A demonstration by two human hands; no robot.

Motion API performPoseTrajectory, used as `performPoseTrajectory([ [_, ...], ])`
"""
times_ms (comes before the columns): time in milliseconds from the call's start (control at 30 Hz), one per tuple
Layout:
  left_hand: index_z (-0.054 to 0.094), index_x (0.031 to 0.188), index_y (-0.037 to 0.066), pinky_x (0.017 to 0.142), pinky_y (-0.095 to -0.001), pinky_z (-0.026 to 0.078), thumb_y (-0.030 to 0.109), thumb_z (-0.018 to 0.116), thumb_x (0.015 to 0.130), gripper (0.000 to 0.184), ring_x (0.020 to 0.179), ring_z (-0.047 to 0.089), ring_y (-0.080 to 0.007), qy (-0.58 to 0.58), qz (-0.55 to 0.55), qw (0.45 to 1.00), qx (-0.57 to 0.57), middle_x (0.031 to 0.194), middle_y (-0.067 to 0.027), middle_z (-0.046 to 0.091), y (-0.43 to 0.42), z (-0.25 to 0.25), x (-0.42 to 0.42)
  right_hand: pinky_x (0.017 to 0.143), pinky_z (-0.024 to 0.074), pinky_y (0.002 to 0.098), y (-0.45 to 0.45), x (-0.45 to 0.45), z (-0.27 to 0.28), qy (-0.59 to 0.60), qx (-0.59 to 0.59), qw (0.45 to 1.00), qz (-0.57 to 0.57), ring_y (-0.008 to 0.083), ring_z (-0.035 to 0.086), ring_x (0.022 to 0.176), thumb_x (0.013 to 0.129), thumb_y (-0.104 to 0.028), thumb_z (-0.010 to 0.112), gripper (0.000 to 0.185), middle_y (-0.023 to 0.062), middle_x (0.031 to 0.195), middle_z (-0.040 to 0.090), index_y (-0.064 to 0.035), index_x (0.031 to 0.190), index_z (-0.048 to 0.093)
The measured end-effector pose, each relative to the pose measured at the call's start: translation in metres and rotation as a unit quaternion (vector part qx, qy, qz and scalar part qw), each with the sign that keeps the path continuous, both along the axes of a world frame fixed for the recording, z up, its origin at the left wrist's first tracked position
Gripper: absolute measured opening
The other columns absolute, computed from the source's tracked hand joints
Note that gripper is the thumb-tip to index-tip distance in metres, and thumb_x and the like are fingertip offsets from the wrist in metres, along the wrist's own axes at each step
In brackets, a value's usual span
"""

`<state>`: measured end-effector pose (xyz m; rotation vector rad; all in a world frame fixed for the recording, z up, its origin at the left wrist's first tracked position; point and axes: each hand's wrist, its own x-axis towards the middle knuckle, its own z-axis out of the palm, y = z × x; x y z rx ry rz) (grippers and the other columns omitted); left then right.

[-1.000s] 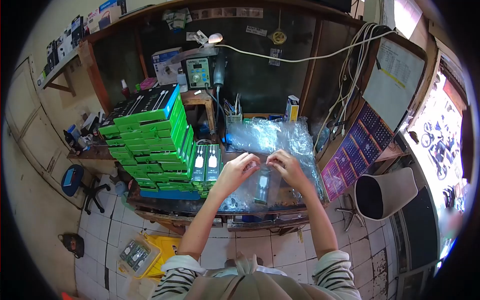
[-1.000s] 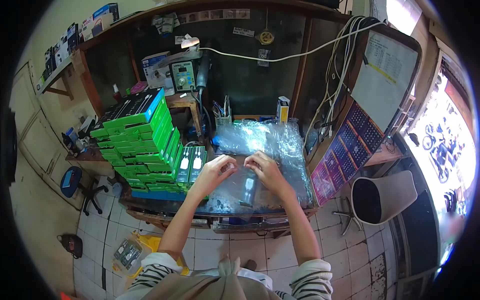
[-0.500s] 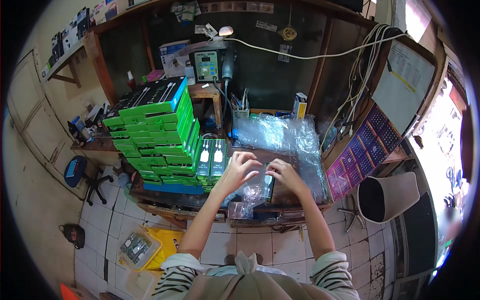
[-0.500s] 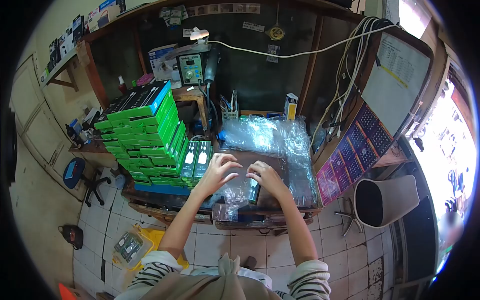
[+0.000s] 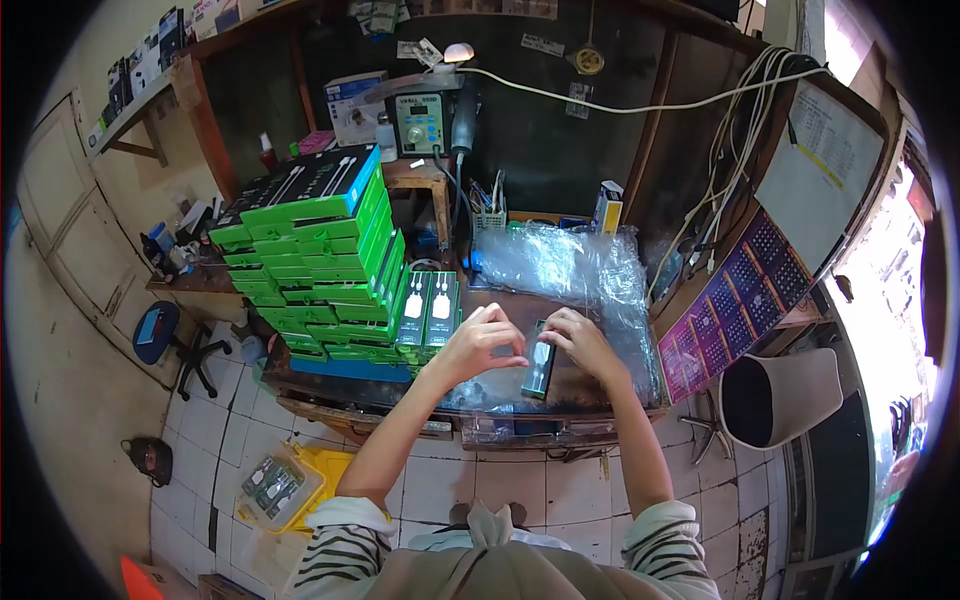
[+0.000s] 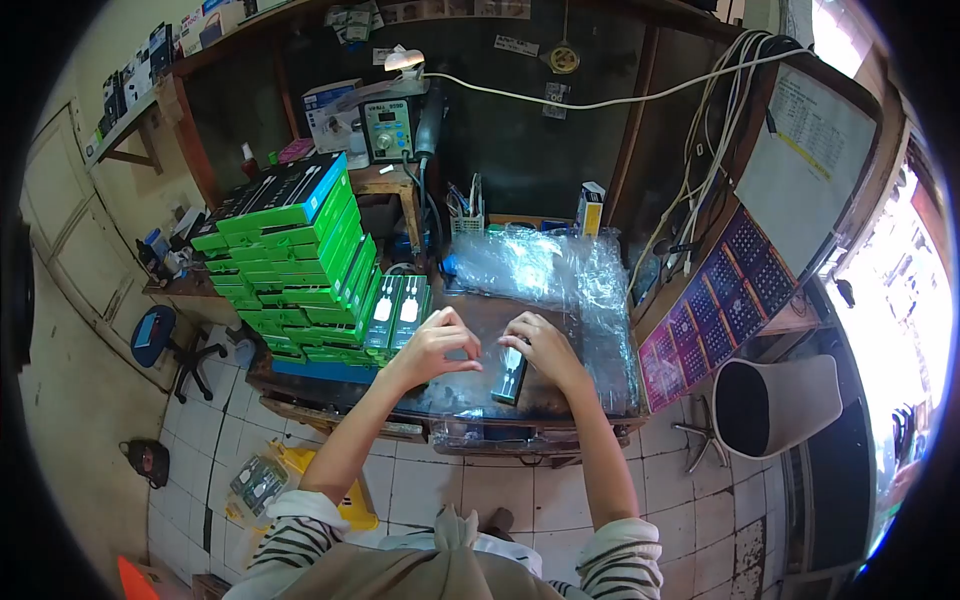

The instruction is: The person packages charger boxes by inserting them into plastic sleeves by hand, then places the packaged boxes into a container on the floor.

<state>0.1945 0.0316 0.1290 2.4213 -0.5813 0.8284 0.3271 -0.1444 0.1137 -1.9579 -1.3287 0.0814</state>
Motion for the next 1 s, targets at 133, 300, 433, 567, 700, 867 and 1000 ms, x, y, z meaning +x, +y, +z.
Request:
performPoseTrajectory([
  [133, 0.058, 0.075, 0.006, 0.062, -0.03, 0.045, 0.014, 0.071, 0.068, 0.016, 0.075, 0.052, -0.0196, 0.065, 0.032, 0.996, -0.052, 0.076, -0.0016, 0.055, 0.001, -0.011, -0.005, 0.074, 0.0434, 0.0328, 0.002, 0.002, -0.012, 0.017, -0.002, 1.0, 0.012, 0.0254, 0.055, 0.085, 0.079, -0.024, 0.059, 0.021, 0.0087, 0.088, 0.055, -0.0036, 0.084, 0.061],
  [300, 0.057, 0.078, 0.004, 0.067, -0.0322, 0.045, 0.012, 0.068, 0.072, 0.015, 0.078, 0.053, -0.0224, 0.034, 0.069, 0.996, -0.043, 0.079, -0.0056, 0.053, 0.006, -0.019, -0.013, 0.071, 0.0445, 0.0266, 0.002, 0.006, -0.035, 0.257, 0.151, 0.953, 0.059, 0.0125, 0.055, 0.081, 0.081, -0.012, 0.059, 0.018, 0.0023, 0.088, 0.056, -0.0059, 0.098, 0.062],
  [433, 0.057, 0.081, 0.005, 0.069, -0.0322, 0.045, 0.012, 0.065, 0.074, 0.013, 0.08, 0.053, -0.0233, 0.017, 0.11, 0.993, -0.031, 0.081, -0.0064, 0.053, 0.012, -0.022, -0.019, 0.068, 0.0473, 0.0255, 0.002, 0.025, -0.094, 0.358, 0.156, 0.912, -0.126, 0.0141, 0.057, 0.07, 0.084, -0.012, 0.057, 0.035, 0.0029, 0.086, 0.058, -0.0039, 0.117, 0.051],
  [567, 0.056, 0.081, 0.005, 0.069, -0.0328, 0.045, 0.011, 0.065, 0.074, 0.013, 0.08, 0.053, -0.0233, 0.008, 0.111, 0.993, -0.03, 0.081, -0.0064, 0.053, 0.011, -0.022, -0.025, 0.081, 0.0436, 0.0388, 0.012, 0.02, -0.156, 0.163, -0.082, 0.937, -0.297, 0.0364, 0.051, 0.099, 0.067, -0.049, 0.069, 0.088, 0.0263, 0.11, 0.047, 0.0045, 0.127, 0.033],
  [700, 0.057, 0.079, 0.005, 0.073, -0.0337, 0.045, 0.014, 0.066, 0.074, 0.014, 0.083, 0.053, -0.0234, 0.024, 0.125, 0.992, -0.023, 0.085, -0.0056, 0.054, 0.012, -0.021, -0.027, 0.085, 0.0427, 0.0454, 0.028, -0.024, -0.117, 0.14, -0.191, 0.911, -0.338, 0.0402, 0.043, 0.109, 0.065, -0.049, 0.067, 0.099, 0.0228, 0.123, 0.036, -0.005, 0.136, 0.014],
  [867, 0.057, 0.079, 0.006, 0.073, -0.0342, 0.044, 0.014, 0.066, 0.073, 0.014, 0.084, 0.053, -0.0238, 0.002, 0.128, 0.992, -0.016, 0.085, -0.0057, 0.054, 0.008, -0.012, -0.032, 0.083, 0.0444, 0.0447, 0.04, -0.013, -0.136, 0.159, -0.197, 0.898, -0.36, 0.0384, 0.045, 0.107, 0.066, -0.041, 0.068, 0.092, 0.0223, 0.119, 0.039, -0.0015, 0.133, 0.019],
  [1000, 0.057, 0.079, 0.006, 0.073, -0.0341, 0.044, 0.014, 0.067, 0.073, 0.014, 0.084, 0.053, -0.024, -0.012, 0.121, 0.993, -0.009, 0.085, -0.0054, 0.054, 0.007, -0.009, -0.035, 0.074, 0.0485, 0.0443, 0.024, 0.009, -0.123, 0.519, -0.009, 0.815, -0.257, 0.0288, 0.058, 0.079, 0.073, -0.026, 0.064, 0.04, 0.0141, 0.087, 0.059, -0.0008, 0.102, 0.051],
])
